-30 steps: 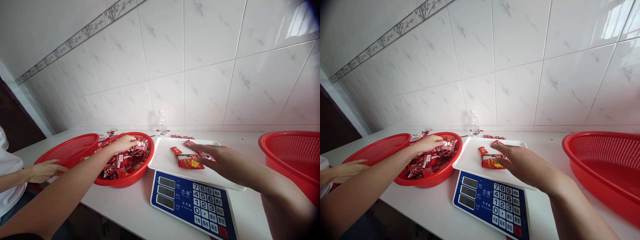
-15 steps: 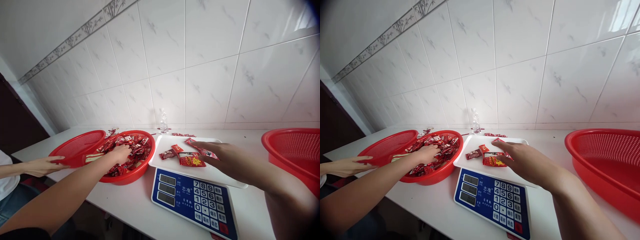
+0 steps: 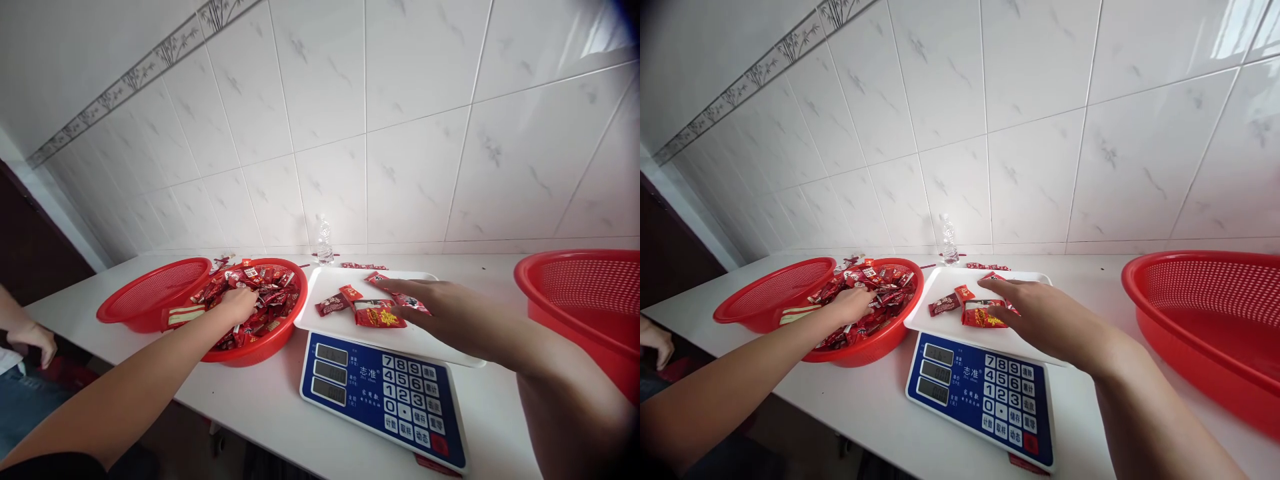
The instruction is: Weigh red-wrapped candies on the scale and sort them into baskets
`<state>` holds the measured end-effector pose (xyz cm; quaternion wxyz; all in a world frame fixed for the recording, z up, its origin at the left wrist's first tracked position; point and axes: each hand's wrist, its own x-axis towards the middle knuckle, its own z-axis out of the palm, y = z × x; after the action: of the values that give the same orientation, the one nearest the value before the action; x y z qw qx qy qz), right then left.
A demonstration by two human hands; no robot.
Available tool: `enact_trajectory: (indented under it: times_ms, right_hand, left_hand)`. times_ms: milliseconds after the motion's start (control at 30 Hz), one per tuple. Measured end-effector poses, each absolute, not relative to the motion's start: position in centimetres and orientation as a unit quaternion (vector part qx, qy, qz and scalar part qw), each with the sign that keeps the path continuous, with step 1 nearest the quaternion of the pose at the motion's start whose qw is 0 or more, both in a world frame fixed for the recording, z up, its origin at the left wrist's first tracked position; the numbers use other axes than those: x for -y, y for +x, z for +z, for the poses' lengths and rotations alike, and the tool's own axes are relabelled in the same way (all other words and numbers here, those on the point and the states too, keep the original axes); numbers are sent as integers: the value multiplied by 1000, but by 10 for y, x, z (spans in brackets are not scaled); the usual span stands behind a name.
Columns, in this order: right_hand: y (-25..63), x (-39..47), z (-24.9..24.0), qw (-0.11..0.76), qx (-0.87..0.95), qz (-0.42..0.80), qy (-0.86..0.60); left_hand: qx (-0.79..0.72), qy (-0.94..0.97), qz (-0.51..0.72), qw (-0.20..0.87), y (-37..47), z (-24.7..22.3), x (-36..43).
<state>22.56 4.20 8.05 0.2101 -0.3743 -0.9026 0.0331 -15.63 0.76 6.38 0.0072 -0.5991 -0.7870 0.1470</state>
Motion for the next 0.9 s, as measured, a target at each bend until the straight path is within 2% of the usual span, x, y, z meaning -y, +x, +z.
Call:
enact_trajectory:
  times_ms: [267, 400, 667, 900]
  right_hand:
    - [224, -38, 85, 198, 902, 56, -379]
    - [226, -37, 87, 195, 902, 46, -383]
    - [226, -39, 84, 196, 901, 55, -384]
    - [215, -33, 87, 201, 906, 65, -367]
  left_hand:
    - [812, -572, 113, -29, -153, 59, -20]
    - [807, -584, 69, -55, -158, 72, -18]
    - [757, -627, -72, -170, -148, 119, 0]
    - [646, -652, -266, -294, -99, 127, 22]
